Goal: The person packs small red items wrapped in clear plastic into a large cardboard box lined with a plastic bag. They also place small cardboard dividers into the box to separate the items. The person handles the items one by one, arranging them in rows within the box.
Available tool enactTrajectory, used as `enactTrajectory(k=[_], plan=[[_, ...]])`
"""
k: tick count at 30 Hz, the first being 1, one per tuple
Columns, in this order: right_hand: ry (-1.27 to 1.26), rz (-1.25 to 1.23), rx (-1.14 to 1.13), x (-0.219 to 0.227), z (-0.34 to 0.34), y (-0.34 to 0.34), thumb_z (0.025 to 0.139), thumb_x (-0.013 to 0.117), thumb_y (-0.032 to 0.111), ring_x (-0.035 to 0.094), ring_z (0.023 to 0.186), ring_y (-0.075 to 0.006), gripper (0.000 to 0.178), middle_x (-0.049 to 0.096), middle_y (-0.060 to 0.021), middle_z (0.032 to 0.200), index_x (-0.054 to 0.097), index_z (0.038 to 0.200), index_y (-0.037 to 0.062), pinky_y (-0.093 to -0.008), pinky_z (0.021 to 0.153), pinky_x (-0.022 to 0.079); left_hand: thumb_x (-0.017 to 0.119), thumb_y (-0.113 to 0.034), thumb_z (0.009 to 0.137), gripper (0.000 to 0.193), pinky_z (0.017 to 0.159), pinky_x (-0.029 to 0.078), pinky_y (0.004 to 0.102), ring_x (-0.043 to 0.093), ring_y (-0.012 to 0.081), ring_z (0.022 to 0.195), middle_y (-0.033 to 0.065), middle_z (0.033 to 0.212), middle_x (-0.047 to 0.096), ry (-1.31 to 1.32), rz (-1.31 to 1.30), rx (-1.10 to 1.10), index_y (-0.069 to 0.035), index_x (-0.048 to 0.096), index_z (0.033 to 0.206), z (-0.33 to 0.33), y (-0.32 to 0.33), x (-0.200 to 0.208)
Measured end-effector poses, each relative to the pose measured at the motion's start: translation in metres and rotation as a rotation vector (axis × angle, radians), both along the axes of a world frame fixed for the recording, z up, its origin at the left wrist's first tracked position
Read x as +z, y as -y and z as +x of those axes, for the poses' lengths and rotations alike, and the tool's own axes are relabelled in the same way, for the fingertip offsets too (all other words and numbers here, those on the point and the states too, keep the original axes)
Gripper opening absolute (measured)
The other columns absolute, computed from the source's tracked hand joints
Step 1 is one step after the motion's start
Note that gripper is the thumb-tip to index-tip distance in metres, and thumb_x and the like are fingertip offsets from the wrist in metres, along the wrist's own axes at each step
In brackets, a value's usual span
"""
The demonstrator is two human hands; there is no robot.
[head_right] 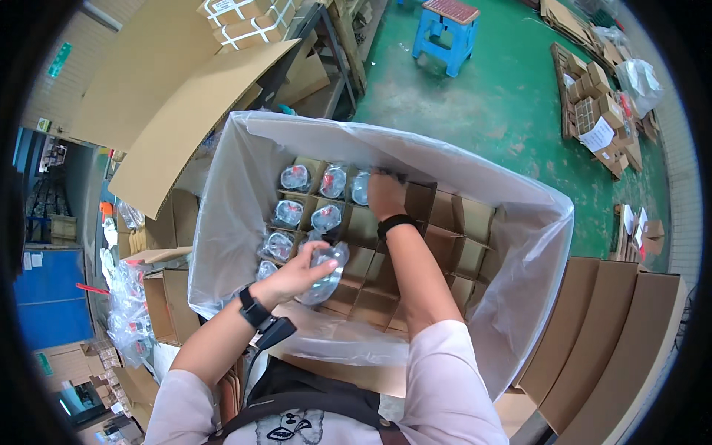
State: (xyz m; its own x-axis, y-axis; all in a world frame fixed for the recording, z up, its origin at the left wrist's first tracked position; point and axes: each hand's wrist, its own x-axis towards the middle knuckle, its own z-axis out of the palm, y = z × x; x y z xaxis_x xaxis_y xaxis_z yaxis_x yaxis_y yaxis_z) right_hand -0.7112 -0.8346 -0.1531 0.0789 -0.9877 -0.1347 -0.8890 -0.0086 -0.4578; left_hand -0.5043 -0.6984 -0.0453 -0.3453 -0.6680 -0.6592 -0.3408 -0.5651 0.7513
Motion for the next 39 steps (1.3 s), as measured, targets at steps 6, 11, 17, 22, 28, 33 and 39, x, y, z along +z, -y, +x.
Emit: enactTrajectory(k=[6,11,17,22,28,33,39], plan=[[0.719,-0.102,-0.298,0.066,-0.029,-0.069,0.087,0.062,0.014,0.066,0.090,-0.0291,0.029,0.066,-0.0212,0.108,0.064,0.112,-0.0014,-0.0358,0.079,0.053,0.075,-0.026,0.080,0.072,0.100,0.041,0.0421,0.049,0.0374,0.119,0.0254,0.128,0.048,0.436,-0.582,-0.089,-0.001,0.037,0.135,-0.059,0.038,-0.050],[0.770,-0.093,-0.346,0.081,-0.036,-0.105,0.087,0.060,0.008,0.067,0.083,-0.0250,0.023,0.068,-0.0179,0.099,0.066,0.108,-0.0008,-0.0323,0.073,0.053,0.073,-0.022,0.078,0.065,0.105,0.036,0.0491,0.037,0.0385,0.131,0.0219,0.143,0.035,0.605,-0.903,-0.228,-0.003,0.045,0.134,-0.065,0.013,-0.093],[0.375,-0.090,0.235,0.059,0.052,-0.090,0.079,0.064,0.008,0.067,0.080,-0.0248,0.010,0.068,-0.0147,0.088,0.070,0.084,0.0008,-0.0390,0.071,0.053,0.069,-0.033,0.079,0.063,0.106,0.032,0.0540,0.034,0.0334,0.134,0.0155,0.141,0.041,0.769,-0.841,-0.773,-0.008,0.049,0.134,-0.022,-0.054,-0.035],[-0.144,-0.141,0.575,0.011,0.139,-0.117,0.077,0.061,0.011,0.070,0.079,-0.0261,0.012,0.068,-0.0121,0.083,0.072,0.077,0.0060,-0.0369,0.064,0.056,0.064,-0.031,0.087,0.059,0.100,0.041,0.0443,0.049,0.0359,0.122,0.0205,0.135,0.049,0.271,-0.392,-0.778,-0.004,0.046,0.135,0.018,-0.093,0.058],[-0.148,0.184,0.441,0.003,0.151,-0.118,0.082,0.057,0.010,0.070,0.076,-0.0296,0.017,0.070,-0.0164,0.089,0.069,0.093,0.0047,-0.0409,0.063,0.057,0.057,-0.029,0.095,0.047,0.102,0.041,0.0393,0.052,0.0334,0.120,0.0176,0.131,0.054,0.163,-0.368,-0.373,-0.003,0.049,0.133,0.083,-0.142,0.113],[-0.127,-0.074,0.063,0.065,0.134,-0.123,0.087,0.055,0.020,0.066,0.072,-0.0340,0.019,0.066,-0.0157,0.078,0.066,0.078,0.0071,-0.0442,0.064,0.054,0.056,-0.029,0.095,0.042,0.097,0.045,0.0391,0.056,0.0333,0.114,0.0185,0.126,0.056,0.163,-0.455,-0.001,-0.002,0.053,0.128,0.160,-0.199,0.143],[0.218,0.236,0.091,-0.010,0.046,-0.105,0.097,0.046,0.044,0.063,0.099,-0.0314,0.051,0.066,-0.0228,0.103,0.062,0.113,-0.0022,-0.0410,0.087,0.047,0.058,-0.030,0.095,0.040,0.089,0.049,0.0367,0.062,0.0302,0.104,0.0175,0.116,0.062,0.234,-0.549,0.332,0.000,0.057,0.122,0.278,-0.282,0.145]])
